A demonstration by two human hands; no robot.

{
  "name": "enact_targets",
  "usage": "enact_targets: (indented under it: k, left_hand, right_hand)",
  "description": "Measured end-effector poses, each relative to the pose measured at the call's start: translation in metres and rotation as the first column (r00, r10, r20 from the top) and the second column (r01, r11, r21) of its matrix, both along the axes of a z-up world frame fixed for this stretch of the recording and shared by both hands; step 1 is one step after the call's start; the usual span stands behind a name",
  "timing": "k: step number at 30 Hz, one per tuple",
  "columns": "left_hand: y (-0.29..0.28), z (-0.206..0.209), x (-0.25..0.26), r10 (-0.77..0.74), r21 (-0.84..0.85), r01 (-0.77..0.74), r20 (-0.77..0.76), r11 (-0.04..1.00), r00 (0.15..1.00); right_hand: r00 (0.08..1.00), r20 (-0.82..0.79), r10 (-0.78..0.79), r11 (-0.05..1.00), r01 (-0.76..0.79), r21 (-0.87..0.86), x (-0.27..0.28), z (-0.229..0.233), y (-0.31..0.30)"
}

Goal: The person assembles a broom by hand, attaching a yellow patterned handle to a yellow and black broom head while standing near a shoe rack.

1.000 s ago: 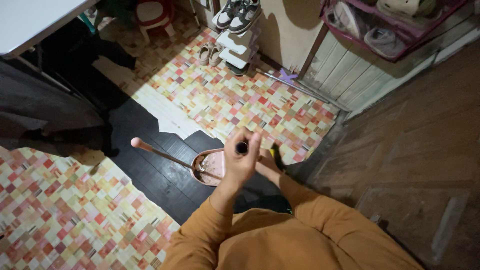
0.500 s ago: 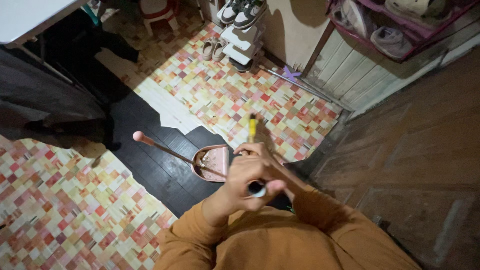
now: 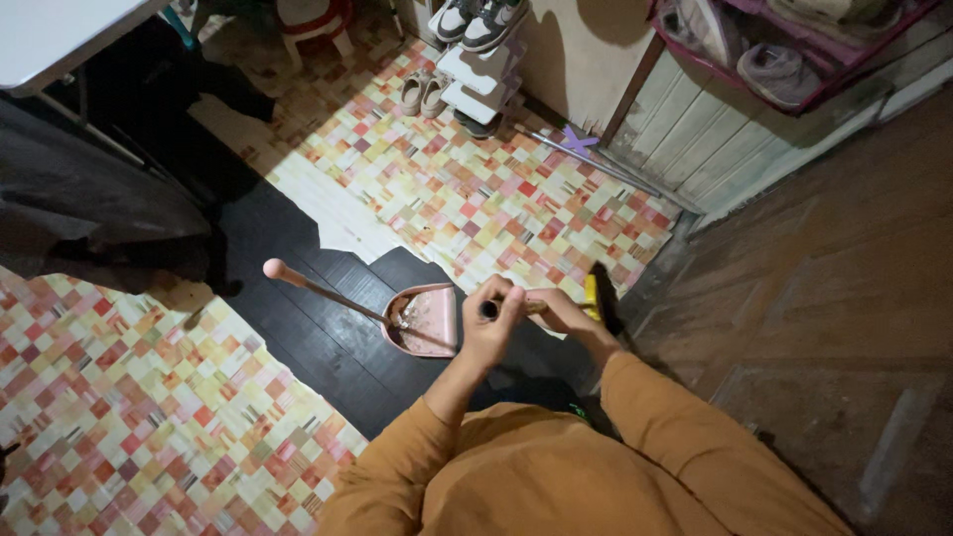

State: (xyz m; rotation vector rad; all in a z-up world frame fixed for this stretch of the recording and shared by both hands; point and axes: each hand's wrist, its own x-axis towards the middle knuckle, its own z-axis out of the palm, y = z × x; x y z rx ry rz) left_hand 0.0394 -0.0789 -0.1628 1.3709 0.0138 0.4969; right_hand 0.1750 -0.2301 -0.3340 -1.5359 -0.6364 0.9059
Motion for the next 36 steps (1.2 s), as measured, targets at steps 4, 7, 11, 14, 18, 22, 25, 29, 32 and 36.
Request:
enact_targets:
  k: [4,7,11,14,18,22,25,29,32,36]
  left_hand:
    - [0.0,0.012,-0.001,-0.024,-0.018,0.024,-0.012,1.0,1.0]
    - [0.008,0.033,-0.002,-0.017,-0.013,0.017,-0.011,1.0,1.0]
    - [0.006,0.074,-0.01,-0.022,0.147,0.015,0.046,0.989,0.999]
    - [-0.003,0.106,-0.016,-0.062,0.296,0.023,0.124,0.955,0.99]
    - [-0.022,0.131,-0.016,-0.138,0.527,0.024,0.178,0.85,0.974]
    - [-0.038,0.137,-0.017,-0.353,0.574,0.224,0.122,0.788,0.928]
    - [-0.043,0.142,-0.017,-0.414,0.629,0.244,0.136,0.738,0.9]
    - [-0.012,0.155,-0.025,-0.441,0.616,0.193,0.28,0.764,0.853]
    - [0.016,0.154,-0.036,-0.418,0.554,0.161,0.375,0.817,0.827]
    - [0.044,0.125,-0.034,-0.303,0.298,0.185,0.426,0.937,0.852]
  right_hand:
    - [0.939,-0.343,-0.036,0.998,0.048,0.027,0.004,0.003,0.009]
    - [0.997,-0.072,-0.024,1.0,0.025,0.01,-0.004,0.028,0.017]
    - [0.992,0.126,-0.006,1.0,0.008,-0.013,-0.02,0.074,0.028]
    - [0.978,0.186,-0.099,0.992,0.082,0.094,-0.044,0.108,0.031]
    - [0.944,0.244,-0.222,0.96,0.168,0.223,-0.078,0.157,0.027]
    - [0.943,0.183,-0.277,0.926,0.212,0.311,-0.091,0.191,0.026]
    - [0.917,0.31,-0.252,0.909,0.114,0.4,-0.091,0.188,0.025]
    - [0.887,0.454,-0.083,0.986,0.008,0.166,-0.061,0.147,0.041]
    - [0.899,0.431,0.082,0.995,-0.053,-0.079,-0.03,0.124,0.057]
    - [0.706,0.708,-0.017,0.996,-0.053,0.076,-0.018,0.118,0.048]
